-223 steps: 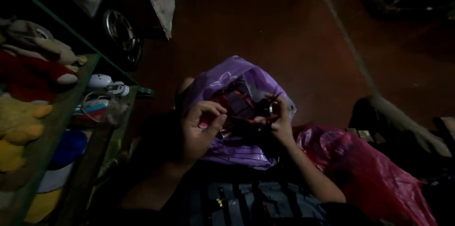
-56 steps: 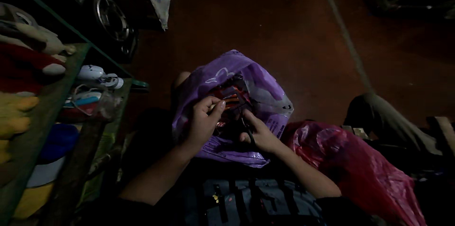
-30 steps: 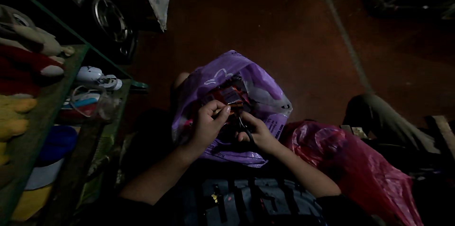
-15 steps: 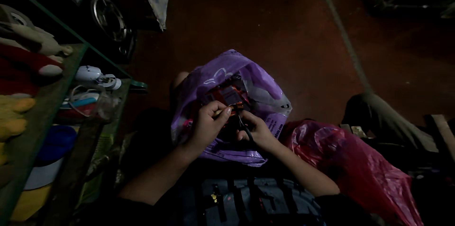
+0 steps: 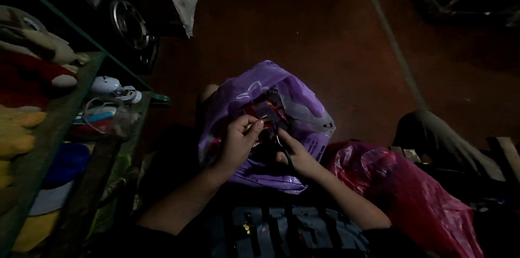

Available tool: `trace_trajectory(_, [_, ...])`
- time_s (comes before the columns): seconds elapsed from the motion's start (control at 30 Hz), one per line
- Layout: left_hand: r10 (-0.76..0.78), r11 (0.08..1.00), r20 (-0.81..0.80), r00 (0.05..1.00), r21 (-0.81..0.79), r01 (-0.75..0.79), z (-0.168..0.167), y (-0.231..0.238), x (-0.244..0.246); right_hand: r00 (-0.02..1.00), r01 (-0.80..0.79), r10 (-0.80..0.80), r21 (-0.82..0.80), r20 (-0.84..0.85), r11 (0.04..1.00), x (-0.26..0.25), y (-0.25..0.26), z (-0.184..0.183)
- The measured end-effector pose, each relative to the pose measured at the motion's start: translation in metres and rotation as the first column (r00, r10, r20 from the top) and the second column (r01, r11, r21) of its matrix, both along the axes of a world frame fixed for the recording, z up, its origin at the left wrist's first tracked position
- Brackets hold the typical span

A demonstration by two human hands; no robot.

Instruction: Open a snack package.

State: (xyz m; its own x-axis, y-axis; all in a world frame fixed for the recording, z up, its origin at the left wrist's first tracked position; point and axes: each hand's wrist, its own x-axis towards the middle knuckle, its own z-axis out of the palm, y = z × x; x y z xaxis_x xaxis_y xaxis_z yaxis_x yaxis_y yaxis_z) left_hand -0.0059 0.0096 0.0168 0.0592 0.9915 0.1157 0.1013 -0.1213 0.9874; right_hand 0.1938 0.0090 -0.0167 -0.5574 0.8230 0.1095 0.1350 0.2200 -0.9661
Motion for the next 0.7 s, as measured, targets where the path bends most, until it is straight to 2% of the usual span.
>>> trace_trajectory(0.23, [-0.017, 0.998, 0.027, 0.999, -0.065, 0.019, 0.0041, -0.0008, 0.0017, 0.997, -0.037, 0.033, 0.066, 0.062, 0.997, -0.0011, -0.0001, 0.0013])
trace_trajectory(0.7, [-0.063, 0.993, -0.093, 0.994, -0.105, 0.053, 0.0074, -0.0030, 0.0010, 0.995, -0.013, 0.006, 0.069, 0.101, 0.998, -0.0002, -0.0012, -0.0008])
